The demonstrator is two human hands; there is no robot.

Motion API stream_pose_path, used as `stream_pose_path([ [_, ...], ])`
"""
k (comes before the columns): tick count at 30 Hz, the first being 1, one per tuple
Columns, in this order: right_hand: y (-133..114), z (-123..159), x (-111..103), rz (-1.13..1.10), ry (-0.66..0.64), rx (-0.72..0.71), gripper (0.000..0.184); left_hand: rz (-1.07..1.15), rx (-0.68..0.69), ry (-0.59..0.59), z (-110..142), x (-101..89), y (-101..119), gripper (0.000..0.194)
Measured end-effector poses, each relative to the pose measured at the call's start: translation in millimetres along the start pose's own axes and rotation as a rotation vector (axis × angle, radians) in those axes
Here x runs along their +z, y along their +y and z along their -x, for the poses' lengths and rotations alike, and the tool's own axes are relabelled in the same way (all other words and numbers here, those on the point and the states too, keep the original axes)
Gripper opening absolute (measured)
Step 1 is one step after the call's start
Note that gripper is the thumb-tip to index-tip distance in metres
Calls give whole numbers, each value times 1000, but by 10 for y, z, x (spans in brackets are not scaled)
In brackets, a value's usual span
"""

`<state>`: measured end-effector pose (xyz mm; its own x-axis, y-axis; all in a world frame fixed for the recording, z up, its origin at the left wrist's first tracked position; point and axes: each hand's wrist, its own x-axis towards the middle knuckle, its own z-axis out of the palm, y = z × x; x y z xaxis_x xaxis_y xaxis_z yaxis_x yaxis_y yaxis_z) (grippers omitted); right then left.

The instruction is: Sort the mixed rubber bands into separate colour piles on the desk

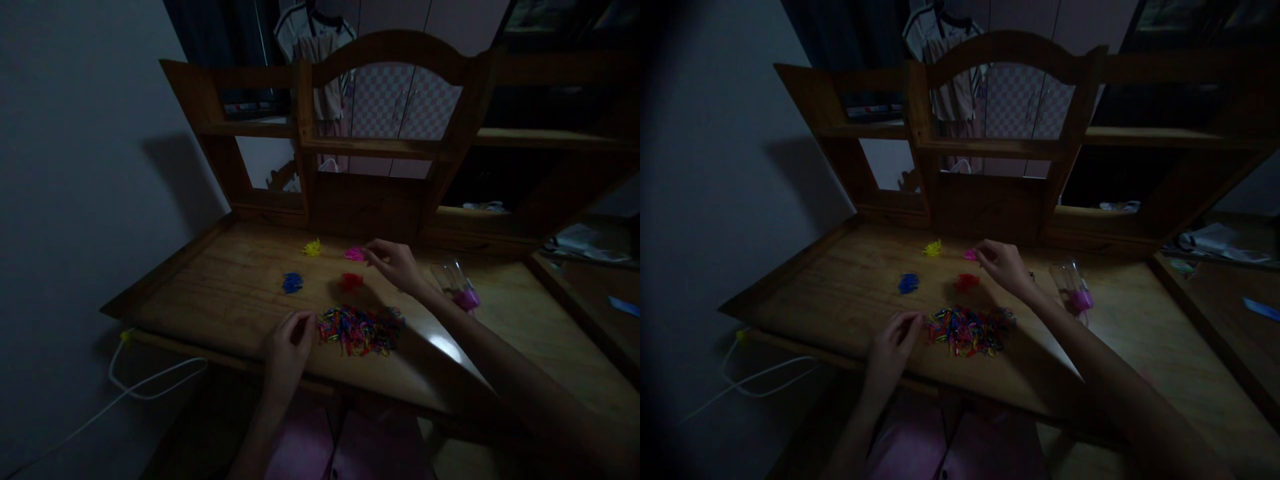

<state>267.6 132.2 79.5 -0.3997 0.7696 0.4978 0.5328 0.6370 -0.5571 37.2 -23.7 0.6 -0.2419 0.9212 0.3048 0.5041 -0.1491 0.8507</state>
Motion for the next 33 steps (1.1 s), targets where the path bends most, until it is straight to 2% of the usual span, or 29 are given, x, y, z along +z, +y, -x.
stream_pose_path([
  [2,56,305,-119,51,-34,3,22,-73,37,-18,-24,-39,-50,17],
  [4,157,535,-168,95,-9,30,21,-133,52,-65,-47,-93,-96,18],
  [7,302,704,-165,100,39,98,23,-198,77,-161,-80,-168,-121,22],
  [9,346,729,-157,103,52,120,24,-229,100,-209,-101,-195,-102,24],
  [14,303,734,-195,128,36,95,22,-271,134,-243,-137,-183,-41,25],
  [22,324,783,-185,153,18,107,23,-308,155,-297,-180,-164,-38,11],
  [27,357,785,-165,174,18,107,21,-262,146,-250,-217,-153,9,17],
  [29,343,784,-168,171,19,111,22,-261,165,-245,-230,-135,37,16],
  [33,305,788,-181,164,29,113,24,-312,199,-313,-193,-36,104,9],
])
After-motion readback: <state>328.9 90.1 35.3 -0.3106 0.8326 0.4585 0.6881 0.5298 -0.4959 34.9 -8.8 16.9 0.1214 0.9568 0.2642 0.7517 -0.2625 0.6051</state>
